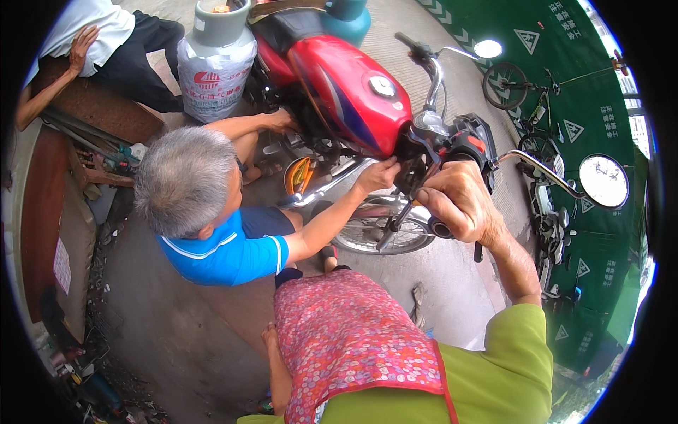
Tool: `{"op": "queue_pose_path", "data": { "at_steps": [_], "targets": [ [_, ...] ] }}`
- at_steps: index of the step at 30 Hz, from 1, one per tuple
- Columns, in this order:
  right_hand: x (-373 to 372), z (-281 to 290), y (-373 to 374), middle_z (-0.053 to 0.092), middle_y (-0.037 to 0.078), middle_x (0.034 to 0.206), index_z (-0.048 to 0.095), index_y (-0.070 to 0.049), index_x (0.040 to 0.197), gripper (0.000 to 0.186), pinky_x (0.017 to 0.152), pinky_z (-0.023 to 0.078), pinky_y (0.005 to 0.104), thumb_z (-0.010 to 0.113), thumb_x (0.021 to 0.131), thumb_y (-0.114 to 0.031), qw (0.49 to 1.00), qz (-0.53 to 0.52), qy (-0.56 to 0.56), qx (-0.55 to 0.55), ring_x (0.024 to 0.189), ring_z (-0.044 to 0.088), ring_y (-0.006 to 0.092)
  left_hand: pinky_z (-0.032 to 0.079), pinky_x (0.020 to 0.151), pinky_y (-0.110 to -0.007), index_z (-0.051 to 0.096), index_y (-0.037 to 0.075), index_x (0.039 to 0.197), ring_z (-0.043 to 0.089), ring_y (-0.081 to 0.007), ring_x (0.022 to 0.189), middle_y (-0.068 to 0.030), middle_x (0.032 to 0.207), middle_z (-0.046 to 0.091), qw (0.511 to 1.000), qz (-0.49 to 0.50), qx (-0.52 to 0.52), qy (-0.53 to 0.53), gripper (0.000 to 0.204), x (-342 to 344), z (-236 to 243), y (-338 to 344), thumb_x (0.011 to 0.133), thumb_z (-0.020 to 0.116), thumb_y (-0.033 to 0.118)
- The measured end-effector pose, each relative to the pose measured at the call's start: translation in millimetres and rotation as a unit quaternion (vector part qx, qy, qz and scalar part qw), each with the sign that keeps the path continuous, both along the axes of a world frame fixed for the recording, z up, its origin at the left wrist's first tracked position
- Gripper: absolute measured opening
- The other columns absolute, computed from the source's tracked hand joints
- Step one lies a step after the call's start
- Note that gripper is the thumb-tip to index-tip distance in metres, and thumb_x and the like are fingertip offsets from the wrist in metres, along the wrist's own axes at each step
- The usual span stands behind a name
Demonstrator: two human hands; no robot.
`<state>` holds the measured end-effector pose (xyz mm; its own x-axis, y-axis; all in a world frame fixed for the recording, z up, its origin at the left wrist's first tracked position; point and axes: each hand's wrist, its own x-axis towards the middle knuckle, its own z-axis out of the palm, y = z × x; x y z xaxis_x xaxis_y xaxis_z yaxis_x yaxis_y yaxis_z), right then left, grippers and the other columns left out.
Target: The person retrieves a packaged inner tube from a shelf, removes it from the plastic bag, and carries it outside to a red motorcycle. The person hands the inner tube to a man working on the motorcycle's front wheel.
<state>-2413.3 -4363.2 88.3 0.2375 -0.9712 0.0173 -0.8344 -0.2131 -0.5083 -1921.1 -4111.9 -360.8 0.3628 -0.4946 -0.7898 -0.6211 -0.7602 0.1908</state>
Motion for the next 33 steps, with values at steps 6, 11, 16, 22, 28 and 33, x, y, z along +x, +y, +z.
{"op": "queue_pose_path", "data": {
  "at_steps": [6, 11, 16, 22, 28, 33],
  "targets": [
    [14, 1, -14, 0.050, 0.013, 0.049, 0.057, -0.006, 0.056, 0.031, 0.049, 0.037, 0.0412, 0.054, 0.079, -0.026, 1.000, -0.015, 0.003, 0.020, 0.047, 0.050, 0.0339, 0.046, 0.086, -0.042, 0.069, -0.003, 0.101, 0.062, -0.0371, 0.099, -0.0273, 0.106, 0.065, 0.997, 0.049, -0.044, 0.047, 0.047, -13, 34, -86, 0.091, 0.050, 0.039],
    [6, 7, -8, 0.049, 0.013, 0.049, 0.052, -0.005, 0.052, 0.031, 0.049, 0.034, 0.0412, 0.058, 0.074, -0.026, 0.999, -0.016, -0.001, 0.029, 0.046, 0.047, 0.0344, 0.050, 0.078, -0.043, 0.066, -0.001, 0.110, 0.062, -0.0349, 0.097, -0.0229, 0.106, 0.066, 0.998, -0.011, -0.034, 0.045, 0.045, -12, 35, -137, 0.091, 0.051, 0.037],
    [2, 4, -10, 0.048, 0.012, 0.049, 0.051, -0.005, 0.052, 0.031, 0.051, 0.033, 0.0401, 0.059, 0.072, -0.026, 1.000, -0.004, -0.002, 0.030, 0.048, 0.048, 0.0337, 0.051, 0.079, -0.042, 0.065, 0.000, 0.111, 0.062, -0.0339, 0.098, -0.0214, 0.109, 0.065, 0.994, 0.055, -0.035, 0.093, 0.039, -5, 27, -152, 0.090, 0.055, 0.031],
    [-2, 2, -5, 0.045, 0.011, 0.049, 0.050, -0.004, 0.053, 0.032, 0.050, 0.032, 0.0389, 0.059, 0.074, -0.026, 0.999, -0.016, -0.041, 0.005, 0.046, 0.043, 0.0317, 0.051, 0.074, -0.041, 0.064, -0.002, 0.113, 0.062, -0.0330, 0.098, -0.0207, 0.108, 0.066, 0.993, 0.058, -0.012, 0.101, 0.038, 22, 11, -150, 0.090, 0.056, 0.027],
    [-3, -2, 1, 0.044, 0.012, 0.049, 0.048, -0.004, 0.051, 0.033, 0.050, 0.030, 0.0391, 0.057, 0.074, -0.026, 0.997, -0.050, -0.058, -0.013, 0.047, 0.042, 0.0314, 0.048, 0.085, -0.036, 0.063, -0.002, 0.116, 0.062, -0.0291, 0.102, -0.0207, 0.112, 0.064, 0.993, 0.041, 0.060, 0.095, 0.039, 13, 76, -161, 0.089, 0.058, 0.026],
    [-2, -7, 7, 0.039, 0.010, 0.047, 0.046, -0.002, 0.052, 0.034, 0.049, 0.029, 0.0372, 0.058, 0.075, -0.024, 0.987, -0.095, -0.114, -0.055, 0.046, 0.038, 0.0256, 0.047, 0.086, -0.036, 0.062, -0.002, 0.117, 0.061, -0.0297, 0.103, -0.0211, 0.113, 0.064, 0.996, -0.027, 0.040, 0.078, 0.040, 39, 55, -150, 0.089, 0.058, 0.027]
  ]
}}
